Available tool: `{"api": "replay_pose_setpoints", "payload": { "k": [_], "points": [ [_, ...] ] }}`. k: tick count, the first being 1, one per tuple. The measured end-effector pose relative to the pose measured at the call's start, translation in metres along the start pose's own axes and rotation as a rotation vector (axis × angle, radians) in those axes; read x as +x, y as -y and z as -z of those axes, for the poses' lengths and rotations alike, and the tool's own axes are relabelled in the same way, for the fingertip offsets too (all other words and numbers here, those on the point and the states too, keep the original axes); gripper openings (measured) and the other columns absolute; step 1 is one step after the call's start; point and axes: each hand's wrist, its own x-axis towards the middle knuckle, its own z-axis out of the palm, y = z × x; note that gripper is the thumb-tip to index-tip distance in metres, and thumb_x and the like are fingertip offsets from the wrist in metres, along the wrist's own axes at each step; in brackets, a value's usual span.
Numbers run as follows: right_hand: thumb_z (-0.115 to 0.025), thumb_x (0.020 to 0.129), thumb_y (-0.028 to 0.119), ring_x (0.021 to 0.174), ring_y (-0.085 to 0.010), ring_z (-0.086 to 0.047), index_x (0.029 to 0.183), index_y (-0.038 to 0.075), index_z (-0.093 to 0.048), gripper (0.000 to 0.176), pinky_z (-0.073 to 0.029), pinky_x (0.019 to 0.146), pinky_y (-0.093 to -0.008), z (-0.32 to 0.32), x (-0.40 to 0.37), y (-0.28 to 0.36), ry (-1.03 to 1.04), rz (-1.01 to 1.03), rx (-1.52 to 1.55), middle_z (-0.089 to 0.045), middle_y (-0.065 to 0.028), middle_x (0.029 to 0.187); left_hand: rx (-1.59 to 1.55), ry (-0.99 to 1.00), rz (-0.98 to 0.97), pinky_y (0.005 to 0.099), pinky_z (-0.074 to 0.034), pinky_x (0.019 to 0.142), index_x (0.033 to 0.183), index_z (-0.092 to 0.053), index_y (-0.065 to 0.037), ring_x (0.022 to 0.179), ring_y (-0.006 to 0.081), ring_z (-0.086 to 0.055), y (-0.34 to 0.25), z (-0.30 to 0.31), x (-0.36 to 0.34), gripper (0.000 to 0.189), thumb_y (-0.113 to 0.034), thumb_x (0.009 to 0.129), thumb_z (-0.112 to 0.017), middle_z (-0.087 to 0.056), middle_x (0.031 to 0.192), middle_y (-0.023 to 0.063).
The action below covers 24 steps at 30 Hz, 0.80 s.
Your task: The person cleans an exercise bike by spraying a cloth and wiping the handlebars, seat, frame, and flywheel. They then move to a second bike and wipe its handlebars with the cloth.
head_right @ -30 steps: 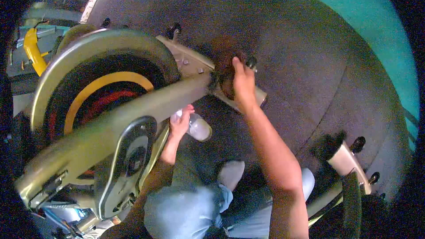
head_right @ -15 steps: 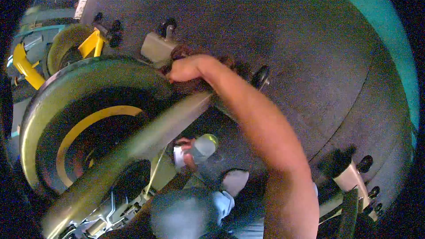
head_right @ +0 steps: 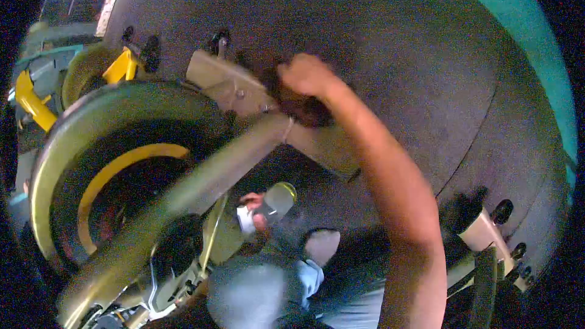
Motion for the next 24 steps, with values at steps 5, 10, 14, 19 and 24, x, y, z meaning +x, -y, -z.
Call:
{"api": "replay_pose_setpoints", "payload": {
  "k": [5,10,14,19,24],
  "points": [
    [-0.046,0.093,0.045,0.112,-0.04,-0.056,0.107,0.001,-0.067,0.051,-0.042,0.098,-0.0458,-0.078,0.021,0.051,-0.073,0.174,-0.121,-0.06,-0.0287,0.115,-0.022,0.011,-0.026,0.0383,-0.048,0.082,0.102,-0.056,-0.001,0.093,0.0236,-0.058,0.002,-0.001,0.003,0.016,-0.011,0.091,-0.053,-0.059,0.097,0.0145],
    [-0.046,0.094,0.045,0.111,-0.0435,-0.055,0.108,-0.002,-0.065,0.053,-0.043,0.096,-0.0473,-0.079,0.04,0.038,-0.039,0.246,-0.224,-0.061,-0.0267,0.115,-0.044,0.004,-0.049,0.0377,-0.048,0.081,0.102,-0.054,0.0,0.093,0.0226,-0.057,-0.002,-0.001,0.0,0.016,-0.011,0.091,-0.052,-0.057,0.097,0.0142],
    [-0.046,0.095,0.043,0.109,-0.0442,-0.055,0.11,-0.001,-0.064,0.05,-0.045,0.094,-0.0472,-0.039,-0.022,0.006,-0.065,0.19,-0.287,-0.061,-0.0276,0.112,-0.1,-0.049,-0.081,0.0372,-0.048,0.08,0.102,-0.053,0.0,0.093,0.0218,-0.056,-0.007,-0.009,0.001,0.016,-0.011,0.091,-0.051,-0.056,0.096,0.014],
    [-0.053,0.088,0.023,0.109,-0.042,-0.056,0.099,-0.003,-0.064,0.031,-0.044,0.095,-0.0454,-0.043,-0.121,-0.027,-0.316,0.343,-0.533,-0.064,-0.0229,0.104,-0.003,-0.064,-0.002,0.0351,-0.051,0.076,0.098,-0.055,0.003,0.087,0.0269,-0.061,-0.006,-0.004,0.008,0.017,-0.013,0.094,-0.049,-0.058,0.095,0.0163],
    [-0.058,0.077,0.019,0.114,-0.0403,-0.054,0.091,-0.001,-0.064,0.025,-0.035,0.106,-0.0445,-0.085,-0.227,-0.055,-0.542,0.588,-0.866,-0.064,-0.0218,0.102,0.118,-0.001,0.03,0.035,-0.052,0.075,0.096,-0.057,0.003,0.082,0.0265,-0.063,-0.019,-0.003,0.017,0.022,-0.018,0.095,-0.051,-0.06,0.09,0.0145]
  ]
}}
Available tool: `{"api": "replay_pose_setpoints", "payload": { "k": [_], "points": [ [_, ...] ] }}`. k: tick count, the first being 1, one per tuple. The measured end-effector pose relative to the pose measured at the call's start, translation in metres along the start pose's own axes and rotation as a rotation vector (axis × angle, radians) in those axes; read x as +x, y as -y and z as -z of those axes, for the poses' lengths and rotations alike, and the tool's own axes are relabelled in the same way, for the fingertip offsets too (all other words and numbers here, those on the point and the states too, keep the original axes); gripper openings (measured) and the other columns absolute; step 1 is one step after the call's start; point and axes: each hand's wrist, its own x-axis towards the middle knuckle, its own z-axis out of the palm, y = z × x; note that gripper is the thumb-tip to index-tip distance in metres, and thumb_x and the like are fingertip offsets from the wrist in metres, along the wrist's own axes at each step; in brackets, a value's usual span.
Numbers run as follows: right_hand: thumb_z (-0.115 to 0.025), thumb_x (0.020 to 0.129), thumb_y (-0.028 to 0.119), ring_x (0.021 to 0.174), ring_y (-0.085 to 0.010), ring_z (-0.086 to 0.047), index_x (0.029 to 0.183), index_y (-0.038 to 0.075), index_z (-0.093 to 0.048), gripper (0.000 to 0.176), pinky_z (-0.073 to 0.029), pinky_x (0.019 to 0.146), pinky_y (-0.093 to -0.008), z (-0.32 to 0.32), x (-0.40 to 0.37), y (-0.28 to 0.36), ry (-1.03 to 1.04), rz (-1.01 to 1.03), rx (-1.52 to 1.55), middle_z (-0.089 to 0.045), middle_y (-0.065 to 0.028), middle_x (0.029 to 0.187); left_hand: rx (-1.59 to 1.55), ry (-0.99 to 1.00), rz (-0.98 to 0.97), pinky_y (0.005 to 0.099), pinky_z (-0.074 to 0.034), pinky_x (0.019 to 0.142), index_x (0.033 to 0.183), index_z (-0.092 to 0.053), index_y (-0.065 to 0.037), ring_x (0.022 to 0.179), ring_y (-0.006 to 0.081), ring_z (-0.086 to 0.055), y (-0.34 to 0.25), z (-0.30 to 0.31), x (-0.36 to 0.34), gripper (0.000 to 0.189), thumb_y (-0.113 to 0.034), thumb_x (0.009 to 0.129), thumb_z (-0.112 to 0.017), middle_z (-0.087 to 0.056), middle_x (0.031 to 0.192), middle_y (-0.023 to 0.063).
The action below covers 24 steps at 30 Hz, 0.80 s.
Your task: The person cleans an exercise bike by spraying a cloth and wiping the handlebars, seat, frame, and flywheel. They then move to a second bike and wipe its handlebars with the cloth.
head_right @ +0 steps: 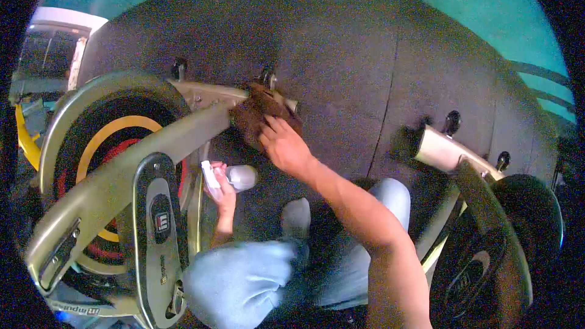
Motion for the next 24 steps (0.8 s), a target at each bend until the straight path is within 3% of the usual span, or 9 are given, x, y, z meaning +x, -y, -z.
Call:
{"api": "replay_pose_setpoints", "payload": {
  "k": [3,5,7,9,11,13,18,22,24],
  "points": [
    [-0.048,0.087,0.013,0.106,-0.0397,-0.058,0.089,-0.003,-0.064,0.022,-0.043,0.096,-0.0439,0.018,-0.037,0.0,-0.155,-0.104,-0.008,-0.065,-0.0213,0.098,-0.065,-0.029,0.027,0.0357,-0.052,0.074,0.097,-0.058,0.002,0.082,0.0266,-0.064,-0.012,0.001,-0.002,0.023,-0.02,0.094,-0.052,-0.061,0.089,0.0138],
    [-0.047,0.094,0.018,0.093,-0.0401,-0.062,0.092,-0.006,-0.062,0.028,-0.047,0.084,-0.0434,0.024,-0.054,0.0,-0.313,-1.048,0.464,-0.066,-0.0215,0.09,-0.103,-0.055,0.023,0.0357,-0.052,0.074,0.097,-0.058,0.002,0.081,0.0265,-0.064,-0.015,-0.003,-0.005,0.023,-0.02,0.094,-0.052,-0.061,0.088,0.0137],
    [-0.049,0.097,0.025,0.082,-0.0398,-0.064,0.094,-0.006,-0.062,0.034,-0.048,0.074,-0.0441,0.061,-0.037,0.009,-0.571,-1.121,0.585,-0.066,-0.0219,0.083,-0.142,-0.089,0.024,0.0357,-0.052,0.073,0.098,-0.058,0.002,0.081,0.0264,-0.064,-0.012,-0.002,-0.011,0.023,-0.02,0.094,-0.052,-0.061,0.088,0.0136],
    [-0.057,0.092,0.02,0.084,-0.0357,-0.063,0.096,-0.001,-0.066,0.024,-0.048,0.077,-0.0445,0.046,-0.011,0.026,-0.558,-0.942,0.518,-0.066,-0.0212,0.091,-0.112,-0.013,0.066,0.0317,-0.051,0.076,0.101,-0.057,0.002,0.085,0.0193,-0.062,-0.01,0.001,-0.015,0.029,-0.026,0.097,-0.052,-0.06,0.093,0.009],
    [-0.061,0.086,0.02,0.116,-0.0383,-0.051,0.1,0.0,-0.066,0.024,-0.04,0.098,-0.0487,0.014,0.029,0.035,-0.395,-0.586,0.37,-0.06,-0.022,0.118,-0.07,0.007,0.065,0.0309,-0.05,0.076,0.102,-0.057,0.002,0.085,0.0183,-0.062,-0.005,0.0,-0.018,0.03,-0.027,0.097,-0.053,-0.06,0.093,0.0079],
    [-0.062,0.085,0.021,0.13,-0.0406,-0.04,0.107,-0.002,-0.062,0.032,-0.031,0.109,-0.0475,-0.048,0.072,0.026,-0.38,-0.331,0.234,-0.048,-0.0229,0.136,-0.17,-0.061,0.075,0.0309,-0.049,0.076,0.102,-0.058,0.003,0.085,0.0171,-0.061,-0.001,-0.003,-0.019,0.031,-0.027,0.097,-0.053,-0.061,0.093,0.0069],
    [-0.054,0.084,0.019,0.134,-0.0417,-0.035,0.126,-0.004,-0.048,0.048,-0.024,0.114,-0.047,-0.068,0.086,0.013,-0.045,-0.335,0.01,-0.039,-0.0253,0.143,-0.126,-0.01,0.097,0.0327,-0.05,0.076,0.099,-0.058,0.003,0.083,0.0202,-0.063,0.008,0.006,-0.019,0.028,-0.025,0.097,-0.051,-0.062,0.091,0.0113],
    [-0.052,0.083,0.018,0.139,-0.0406,-0.028,0.128,-0.003,-0.046,0.05,-0.023,0.114,-0.0478,-0.048,0.012,0.033,-0.081,-0.267,-0.165,-0.032,-0.0256,0.148,-0.118,-0.045,0.107,0.0334,-0.05,0.073,0.099,-0.059,0.003,0.082,0.0206,-0.063,0.008,0.004,-0.015,0.032,-0.027,0.098,-0.05,-0.062,0.09,0.0114],
    [-0.051,0.087,0.018,0.141,-0.041,-0.023,0.133,-0.005,-0.04,0.053,-0.021,0.114,-0.0505,-0.05,-0.012,0.042,-0.063,-0.521,-0.213,-0.028,-0.0274,0.148,-0.09,-0.024,0.084,0.0342,-0.051,0.075,0.099,-0.058,0.003,0.082,0.0212,-0.062,0.005,0.005,-0.015,0.032,-0.027,0.098,-0.05,-0.061,0.092,0.0121]
  ]
}}
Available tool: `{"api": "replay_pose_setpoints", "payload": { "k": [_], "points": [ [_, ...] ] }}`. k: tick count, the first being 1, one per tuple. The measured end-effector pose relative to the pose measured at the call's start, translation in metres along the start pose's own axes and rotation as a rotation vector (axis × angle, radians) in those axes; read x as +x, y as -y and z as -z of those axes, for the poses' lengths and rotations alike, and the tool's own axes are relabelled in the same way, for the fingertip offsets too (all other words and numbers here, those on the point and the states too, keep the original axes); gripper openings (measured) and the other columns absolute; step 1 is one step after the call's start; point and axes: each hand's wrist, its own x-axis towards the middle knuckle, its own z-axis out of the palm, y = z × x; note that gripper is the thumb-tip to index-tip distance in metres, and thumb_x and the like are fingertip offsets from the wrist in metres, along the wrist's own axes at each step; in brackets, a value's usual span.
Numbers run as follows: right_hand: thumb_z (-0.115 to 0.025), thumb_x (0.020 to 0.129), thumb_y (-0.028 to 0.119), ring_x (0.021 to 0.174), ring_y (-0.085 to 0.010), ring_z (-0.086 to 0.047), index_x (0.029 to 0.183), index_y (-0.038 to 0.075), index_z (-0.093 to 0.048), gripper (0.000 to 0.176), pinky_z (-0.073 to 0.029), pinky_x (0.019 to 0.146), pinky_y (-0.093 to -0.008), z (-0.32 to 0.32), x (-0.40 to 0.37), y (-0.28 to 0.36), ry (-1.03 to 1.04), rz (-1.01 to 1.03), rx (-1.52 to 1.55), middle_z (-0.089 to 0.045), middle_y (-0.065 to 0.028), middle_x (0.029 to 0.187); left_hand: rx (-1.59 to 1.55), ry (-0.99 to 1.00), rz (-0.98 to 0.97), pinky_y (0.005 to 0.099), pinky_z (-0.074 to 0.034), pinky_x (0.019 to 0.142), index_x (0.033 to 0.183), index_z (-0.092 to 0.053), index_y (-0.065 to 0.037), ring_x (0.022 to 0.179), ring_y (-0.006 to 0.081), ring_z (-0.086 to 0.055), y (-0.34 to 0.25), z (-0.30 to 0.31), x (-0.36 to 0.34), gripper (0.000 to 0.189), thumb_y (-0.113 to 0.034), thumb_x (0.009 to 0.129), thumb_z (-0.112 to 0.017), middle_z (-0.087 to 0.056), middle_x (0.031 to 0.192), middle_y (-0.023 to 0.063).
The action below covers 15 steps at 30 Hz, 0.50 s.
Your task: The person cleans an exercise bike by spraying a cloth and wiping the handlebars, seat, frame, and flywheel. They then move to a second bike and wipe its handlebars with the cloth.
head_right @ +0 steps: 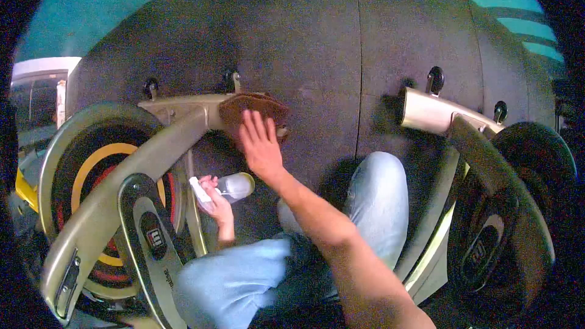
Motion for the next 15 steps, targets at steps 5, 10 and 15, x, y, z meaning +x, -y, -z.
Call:
{"api": "replay_pose_setpoints", "payload": {
  "k": [5,10,15],
  "points": [
    [-0.046,0.097,0.026,0.131,-0.0431,-0.036,0.133,-0.009,-0.042,0.05,-0.029,0.11,-0.0461,-0.014,0.053,0.013,-0.475,-0.882,0.692,-0.04,-0.0302,0.139,-0.022,0.023,-0.093,0.0374,-0.053,0.08,0.095,-0.056,0.003,0.083,0.0234,-0.06,-0.007,-0.004,-0.003,0.032,-0.027,0.099,-0.047,-0.058,0.094,0.0136],
    [-0.058,0.086,0.052,0.099,-0.0386,-0.064,0.107,-0.003,-0.065,0.06,-0.049,0.087,-0.0467,-0.03,0.117,-0.089,0.021,-0.929,1.056,-0.067,-0.0253,0.102,0.006,0.108,-0.111,0.0383,-0.051,0.085,0.097,-0.052,0.001,0.082,0.0206,-0.055,-0.01,-0.001,0.001,0.03,-0.027,0.1,-0.045,-0.052,0.089,0.0103],
    [-0.075,0.076,0.039,0.111,-0.0392,-0.055,0.125,-0.001,-0.051,0.067,-0.043,0.096,-0.0446,0.015,0.06,-0.035,-0.221,-0.676,0.862,-0.058,-0.0239,0.119,0.025,0.136,-0.059,0.0373,-0.05,0.087,0.101,-0.051,0.001,0.082,0.0183,-0.054,-0.017,-0.005,0.006,0.03,-0.028,0.101,-0.043,-0.051,0.088,0.0087]
  ]
}}
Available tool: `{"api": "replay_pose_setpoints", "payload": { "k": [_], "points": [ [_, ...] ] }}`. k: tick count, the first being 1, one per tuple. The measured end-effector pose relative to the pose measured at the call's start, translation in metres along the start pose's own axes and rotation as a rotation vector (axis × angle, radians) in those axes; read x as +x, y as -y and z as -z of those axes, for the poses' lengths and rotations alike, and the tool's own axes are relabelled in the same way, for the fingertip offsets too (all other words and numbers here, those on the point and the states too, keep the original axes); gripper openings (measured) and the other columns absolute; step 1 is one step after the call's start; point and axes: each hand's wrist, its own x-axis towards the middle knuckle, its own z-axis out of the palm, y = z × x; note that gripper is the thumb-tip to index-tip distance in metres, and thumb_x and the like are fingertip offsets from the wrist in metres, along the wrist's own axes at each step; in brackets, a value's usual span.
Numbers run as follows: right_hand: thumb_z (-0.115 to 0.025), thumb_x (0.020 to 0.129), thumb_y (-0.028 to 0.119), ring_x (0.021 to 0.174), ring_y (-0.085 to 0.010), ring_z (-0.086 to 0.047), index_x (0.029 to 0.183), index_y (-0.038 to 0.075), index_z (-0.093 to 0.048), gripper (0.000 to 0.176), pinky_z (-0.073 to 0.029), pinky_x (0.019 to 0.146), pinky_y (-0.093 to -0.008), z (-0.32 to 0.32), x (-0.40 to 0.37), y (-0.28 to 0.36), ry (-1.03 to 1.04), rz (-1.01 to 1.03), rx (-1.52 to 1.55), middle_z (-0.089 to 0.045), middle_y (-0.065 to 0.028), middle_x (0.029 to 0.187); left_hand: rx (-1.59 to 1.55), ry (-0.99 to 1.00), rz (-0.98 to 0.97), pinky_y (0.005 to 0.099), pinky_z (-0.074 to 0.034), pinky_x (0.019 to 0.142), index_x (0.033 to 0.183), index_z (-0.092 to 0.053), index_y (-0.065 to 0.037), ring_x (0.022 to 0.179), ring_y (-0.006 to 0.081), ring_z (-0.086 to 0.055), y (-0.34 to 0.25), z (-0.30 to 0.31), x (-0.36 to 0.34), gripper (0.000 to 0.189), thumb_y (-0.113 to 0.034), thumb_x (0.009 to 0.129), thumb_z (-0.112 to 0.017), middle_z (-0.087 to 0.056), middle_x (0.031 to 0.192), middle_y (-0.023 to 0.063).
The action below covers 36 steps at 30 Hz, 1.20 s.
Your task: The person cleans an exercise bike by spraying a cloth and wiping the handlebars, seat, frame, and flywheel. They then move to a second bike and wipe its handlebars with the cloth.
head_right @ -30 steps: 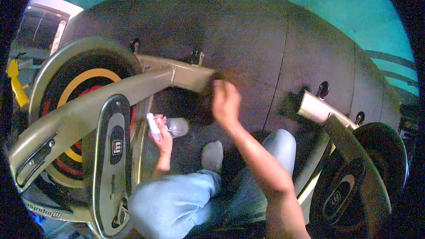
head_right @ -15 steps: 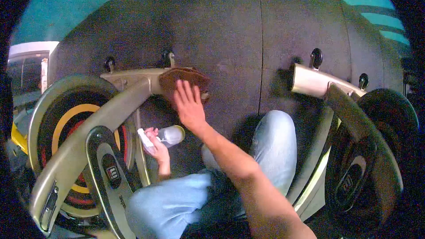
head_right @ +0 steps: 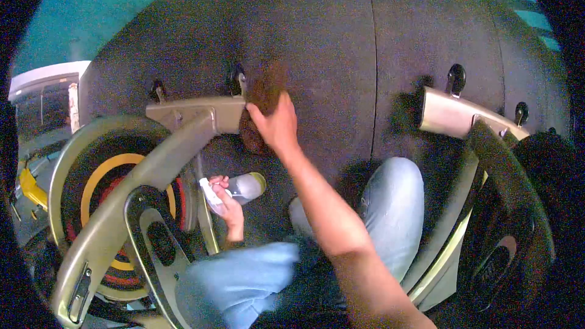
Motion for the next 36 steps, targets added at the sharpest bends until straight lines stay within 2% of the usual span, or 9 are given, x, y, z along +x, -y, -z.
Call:
{"api": "replay_pose_setpoints", "payload": {
  "k": [4,11,12,15,18,21,27,34,36],
  "points": [
    [-0.068,0.083,0.024,0.131,-0.0437,-0.036,0.124,-0.011,-0.046,0.058,-0.029,0.11,-0.0508,-0.032,-0.054,-0.02,-0.238,0.116,-0.117,-0.049,-0.0258,0.131,0.023,0.027,-0.038,0.037,-0.05,0.087,0.098,-0.049,0.0,0.08,0.0182,-0.053,-0.004,-0.001,0.001,0.03,-0.029,0.101,-0.042,-0.051,0.088,0.0085],
    [-0.062,0.088,0.033,0.126,-0.0416,-0.044,0.117,-0.009,-0.056,0.051,-0.034,0.105,-0.0495,-0.066,0.045,0.037,-0.23,0.268,-0.087,-0.055,-0.0293,0.122,0.024,-0.004,-0.093,0.039,-0.05,0.082,0.092,-0.051,-0.001,0.087,0.0269,-0.058,0.006,0.004,-0.005,0.031,-0.031,0.098,-0.045,-0.053,0.084,0.0107],
    [-0.055,0.091,0.043,0.117,-0.0415,-0.052,0.113,-0.008,-0.059,0.056,-0.04,0.1,-0.0468,-0.072,0.071,0.049,-0.055,0.136,0.119,-0.057,-0.0308,0.118,0.035,-0.013,-0.092,0.039,-0.05,0.082,0.092,-0.051,-0.001,0.087,0.0269,-0.058,0.0,0.003,-0.003,0.031,-0.031,0.098,-0.045,-0.053,0.084,0.0107],
    [-0.062,0.082,0.046,0.108,-0.0351,-0.062,0.109,0.003,-0.068,0.051,-0.05,0.092,-0.0411,-0.069,0.13,0.091,0.641,-0.004,-0.593,-0.065,-0.0202,0.115,0.021,0.089,-0.096,0.0384,-0.046,0.086,0.096,-0.049,-0.003,0.093,0.0238,-0.056,-0.01,0.004,0.002,0.023,-0.025,0.098,-0.044,-0.05,0.093,0.0102],
    [-0.061,0.082,0.041,0.11,-0.033,-0.062,0.105,0.007,-0.071,0.042,-0.051,0.089,-0.0457,-0.076,0.14,0.095,0.813,0.169,-0.818,-0.066,-0.0162,0.116,0.02,0.067,-0.066,0.0372,-0.045,0.086,0.094,-0.05,-0.003,0.092,0.024,-0.056,-0.007,0.003,0.0,0.024,-0.026,0.098,-0.045,-0.051,0.093,0.0103],
    [-0.05,0.084,0.021,0.11,-0.0378,-0.056,0.091,0.007,-0.073,0.028,-0.035,0.102,-0.0563,-0.069,0.069,0.072,0.371,0.766,-1.068,-0.068,-0.0174,0.095,0.008,0.061,-0.032,0.037,-0.045,0.086,0.092,-0.05,-0.003,0.09,0.0238,-0.056,-0.007,0.004,0.001,0.025,-0.027,0.098,-0.045,-0.052,0.092,0.0105],
    [-0.061,0.074,0.016,0.129,-0.0355,-0.042,0.114,-0.005,-0.061,0.046,-0.02,0.114,-0.0523,-0.031,-0.016,0.021,0.329,0.885,-0.597,-0.061,-0.02,0.119,0.069,0.032,0.017,0.035,-0.046,0.081,0.089,-0.052,-0.002,0.088,0.022,-0.058,-0.019,0.005,0.0,0.025,-0.026,0.095,-0.046,-0.058,0.091,0.0114],
    [-0.054,0.093,0.035,0.124,-0.0431,-0.045,0.124,-0.003,-0.054,0.049,-0.029,0.109,-0.0486,-0.095,-0.04,0.047,0.357,0.095,0.126,-0.056,-0.0263,0.124,0.026,-0.062,0.069,0.0357,-0.049,0.075,0.098,-0.059,-0.001,0.082,0.0237,-0.061,0.01,0.01,-0.014,0.031,-0.031,0.094,-0.055,-0.062,0.092,0.0113],
    [-0.05,0.094,0.041,0.12,-0.0455,-0.045,0.121,-0.004,-0.055,0.053,-0.034,0.104,-0.0471,-0.124,-0.03,0.071,0.294,0.13,0.155,-0.055,-0.0284,0.123,0.067,-0.088,0.088,0.0373,-0.049,0.075,0.098,-0.059,0.0,0.083,0.0257,-0.062,0.005,0.009,-0.016,0.03,-0.029,0.095,-0.054,-0.063,0.091,0.0129]
  ]
}}
